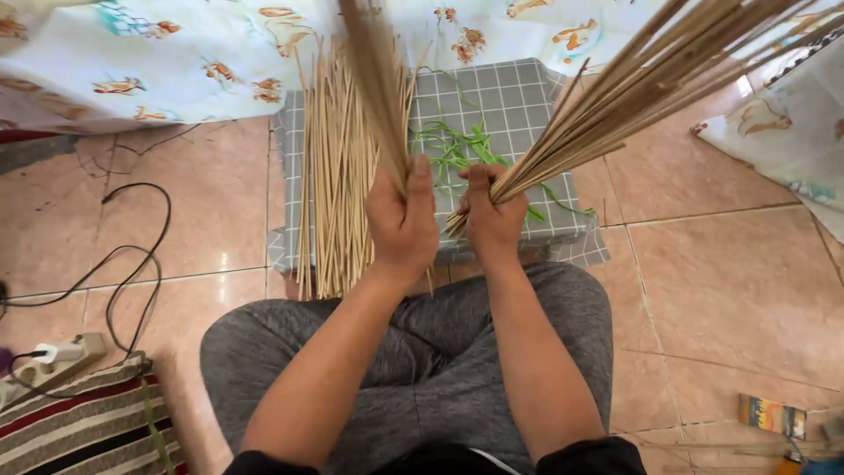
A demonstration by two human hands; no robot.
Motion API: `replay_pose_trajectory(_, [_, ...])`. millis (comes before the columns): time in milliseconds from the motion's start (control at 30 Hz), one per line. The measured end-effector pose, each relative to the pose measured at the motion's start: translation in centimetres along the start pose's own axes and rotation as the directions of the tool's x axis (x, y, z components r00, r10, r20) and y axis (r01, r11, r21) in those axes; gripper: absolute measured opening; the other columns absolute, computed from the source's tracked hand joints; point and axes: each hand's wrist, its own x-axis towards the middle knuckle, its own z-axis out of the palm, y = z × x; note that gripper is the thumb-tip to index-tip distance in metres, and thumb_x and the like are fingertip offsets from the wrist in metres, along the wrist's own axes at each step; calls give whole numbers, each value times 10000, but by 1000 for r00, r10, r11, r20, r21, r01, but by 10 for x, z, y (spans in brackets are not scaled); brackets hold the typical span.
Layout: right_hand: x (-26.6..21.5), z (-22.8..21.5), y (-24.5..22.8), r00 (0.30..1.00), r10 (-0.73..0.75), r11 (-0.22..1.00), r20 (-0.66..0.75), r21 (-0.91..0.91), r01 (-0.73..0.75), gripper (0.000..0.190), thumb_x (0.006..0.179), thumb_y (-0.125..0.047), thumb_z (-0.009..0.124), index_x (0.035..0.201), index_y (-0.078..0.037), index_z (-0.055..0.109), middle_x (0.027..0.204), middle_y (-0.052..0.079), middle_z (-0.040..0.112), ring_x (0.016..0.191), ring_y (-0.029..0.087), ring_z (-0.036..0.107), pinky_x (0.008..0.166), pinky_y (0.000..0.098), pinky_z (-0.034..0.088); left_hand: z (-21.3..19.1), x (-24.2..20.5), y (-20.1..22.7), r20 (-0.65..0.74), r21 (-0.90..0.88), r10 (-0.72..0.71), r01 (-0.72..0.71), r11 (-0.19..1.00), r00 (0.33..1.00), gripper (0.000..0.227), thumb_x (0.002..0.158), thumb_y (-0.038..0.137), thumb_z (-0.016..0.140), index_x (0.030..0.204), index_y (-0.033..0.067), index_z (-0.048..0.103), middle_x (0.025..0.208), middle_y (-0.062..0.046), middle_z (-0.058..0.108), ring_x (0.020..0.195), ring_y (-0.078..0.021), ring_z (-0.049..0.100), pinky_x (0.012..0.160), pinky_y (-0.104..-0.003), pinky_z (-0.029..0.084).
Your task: Bundling and tying thin wooden sticks with green plastic strips while sitting on the floor.
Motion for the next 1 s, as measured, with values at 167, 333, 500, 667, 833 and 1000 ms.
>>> replay_pose_trajectory(167, [-1,-6,6,999,20,1000,-26,-12,-20,355,1073,-337,600,890,-57,716,543,56,570,549,167,646,597,338,553,15,9,-46,-116,11,260,-260,966,959,353,1072,198,474,721,160,463,465,18,421,364,-93,397,440,-191,369])
replay_pose_trajectory(333, [0,-8,9,1000,-5,1000,14,18,5,402,1086,-344,580,896,-15,713,549,57,540,534,162,604,613,347,560,20,-3,-78,22,3,50,-50,999,999,451,1108,210,474,669,122,526,440,-46,419,358,-141,441,436,-242,372])
replay_pose_trajectory(500, [8,-4,18,994,-96,995,56,7,95,361,1103,-289,555,906,-30,711,592,55,584,603,160,674,657,324,588,19,-5,-86,19,118,12,-14,993,1000,522,1075,294,514,610,77,607,540,-192,614,515,-350,676,470,-402,458])
replay_pose_trajectory(667, [6,-2,12,997,-71,997,32,27,70,379,1094,-318,567,912,-16,708,582,59,575,585,167,649,644,348,580,13,15,-69,-28,65,100,-98,993,995,507,1096,281,438,630,132,573,459,-34,567,382,-188,570,438,-267,435])
replay_pose_trajectory(833, [1,-3,5,999,-16,1000,31,8,16,333,1115,-285,525,951,-49,694,611,30,567,627,139,637,664,352,558,3,39,-74,-138,38,315,-312,949,939,414,1103,305,428,734,157,542,453,23,526,371,-103,517,467,-195,405])
replay_pose_trajectory(1000, [2,-1,7,1000,-6,1000,13,21,6,340,1089,-324,579,908,-63,701,580,40,566,599,149,651,660,333,568,12,26,-89,-126,92,271,-261,961,954,331,1097,316,472,817,160,552,560,38,493,495,-90,516,600,-176,416])
